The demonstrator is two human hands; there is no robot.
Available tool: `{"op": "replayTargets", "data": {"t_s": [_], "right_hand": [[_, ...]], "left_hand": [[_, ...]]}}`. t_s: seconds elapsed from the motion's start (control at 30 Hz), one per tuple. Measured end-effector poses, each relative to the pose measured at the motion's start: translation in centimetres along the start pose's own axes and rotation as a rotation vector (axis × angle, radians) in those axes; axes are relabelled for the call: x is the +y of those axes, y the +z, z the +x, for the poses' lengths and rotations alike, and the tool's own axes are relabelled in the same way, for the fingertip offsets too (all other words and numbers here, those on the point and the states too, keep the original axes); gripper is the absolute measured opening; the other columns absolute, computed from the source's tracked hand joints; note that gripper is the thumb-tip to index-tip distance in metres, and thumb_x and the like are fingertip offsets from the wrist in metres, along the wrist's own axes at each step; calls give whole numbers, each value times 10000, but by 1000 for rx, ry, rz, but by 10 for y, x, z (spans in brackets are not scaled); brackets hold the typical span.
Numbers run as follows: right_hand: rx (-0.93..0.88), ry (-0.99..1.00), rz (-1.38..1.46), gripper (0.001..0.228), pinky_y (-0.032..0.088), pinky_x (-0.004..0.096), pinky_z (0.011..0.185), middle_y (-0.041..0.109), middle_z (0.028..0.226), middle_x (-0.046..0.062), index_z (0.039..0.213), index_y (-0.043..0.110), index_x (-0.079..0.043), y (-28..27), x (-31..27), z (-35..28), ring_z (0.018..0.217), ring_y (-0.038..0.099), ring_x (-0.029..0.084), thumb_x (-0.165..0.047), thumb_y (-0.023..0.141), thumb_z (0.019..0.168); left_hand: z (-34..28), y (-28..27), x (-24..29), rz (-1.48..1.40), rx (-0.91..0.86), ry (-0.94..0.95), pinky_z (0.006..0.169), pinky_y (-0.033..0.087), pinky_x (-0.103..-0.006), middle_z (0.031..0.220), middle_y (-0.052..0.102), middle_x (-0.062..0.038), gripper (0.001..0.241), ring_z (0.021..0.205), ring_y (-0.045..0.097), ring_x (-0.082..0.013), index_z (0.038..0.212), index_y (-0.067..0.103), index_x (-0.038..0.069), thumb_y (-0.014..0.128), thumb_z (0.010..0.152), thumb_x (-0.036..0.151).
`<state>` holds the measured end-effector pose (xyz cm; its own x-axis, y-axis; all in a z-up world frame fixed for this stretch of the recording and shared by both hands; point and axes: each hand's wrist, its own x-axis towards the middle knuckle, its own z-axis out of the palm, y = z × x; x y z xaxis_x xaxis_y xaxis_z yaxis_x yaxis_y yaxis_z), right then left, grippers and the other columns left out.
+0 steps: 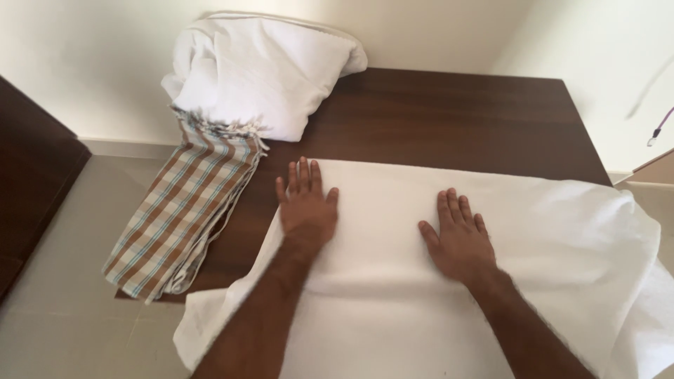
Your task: The person folds a white towel on a wooden table. They smooth the towel with both hands, fold it in half, and then fold it again to create a neat rectangular shape. A plaid towel and a white pillow are visible nearby.
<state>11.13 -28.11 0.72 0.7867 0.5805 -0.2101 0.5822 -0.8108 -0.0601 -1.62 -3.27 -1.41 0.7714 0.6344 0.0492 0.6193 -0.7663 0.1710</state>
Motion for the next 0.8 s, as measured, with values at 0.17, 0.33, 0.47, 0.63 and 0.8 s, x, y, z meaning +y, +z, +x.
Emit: {"op": "replayTargets", "data": {"t_s": [0.17, 0.33, 0.47, 0.63, 0.8], "right_hand": [[112, -64, -86, 696, 127, 492, 1256, 195, 1696, 85, 1606, 223, -90, 11, -45, -38, 1570, 134, 257, -469, 359, 1039], [163, -74, 13, 663, 139, 508, 1251, 263, 1675, 80, 1588, 297, -107, 25, -55, -71, 1562, 171, 249, -442, 378, 1022], [65, -15, 121, 728, 116, 492, 1246, 146, 1703, 63, 1621, 189, -154, 10, -50, -61, 1566, 109, 232, -524, 354, 1016], [-91, 17, 106, 795, 83, 484, 1244, 47, 1720, 71, 1639, 100, -166, -10, -40, -35, 1579, 37, 251, -596, 347, 1018], [164, -123, 81, 779, 31, 476, 1253, 103, 1716, 71, 1635, 142, -160, 7, -36, -28, 1581, 52, 244, -585, 348, 1016]], "left_hand": [[-65, -2, 48, 137, -15, 203, 1253, 32, -577, 1734, 95, -146, 631, 1603, 46, -333, 1632, 169, 88, 291, 1088, 384], [-97, -23, 54, -148, -207, 211, 1246, -7, -535, 1735, 47, -76, 715, 1591, 12, -261, 1647, 113, 154, 329, 1030, 444], [-72, -43, 35, -120, -348, 209, 1246, -69, -511, 1733, -49, -14, 752, 1584, -80, -237, 1639, 48, 293, 312, 1006, 601], [-55, -31, 29, -126, -357, 221, 1247, -68, -501, 1733, -43, -7, 759, 1586, -85, -244, 1635, 62, 317, 325, 1001, 641], [-47, -12, 13, -172, -61, 335, 1288, 5, -491, 1744, 116, -9, 709, 1611, 54, -212, 1657, 173, 242, 358, 1044, 545]]}}
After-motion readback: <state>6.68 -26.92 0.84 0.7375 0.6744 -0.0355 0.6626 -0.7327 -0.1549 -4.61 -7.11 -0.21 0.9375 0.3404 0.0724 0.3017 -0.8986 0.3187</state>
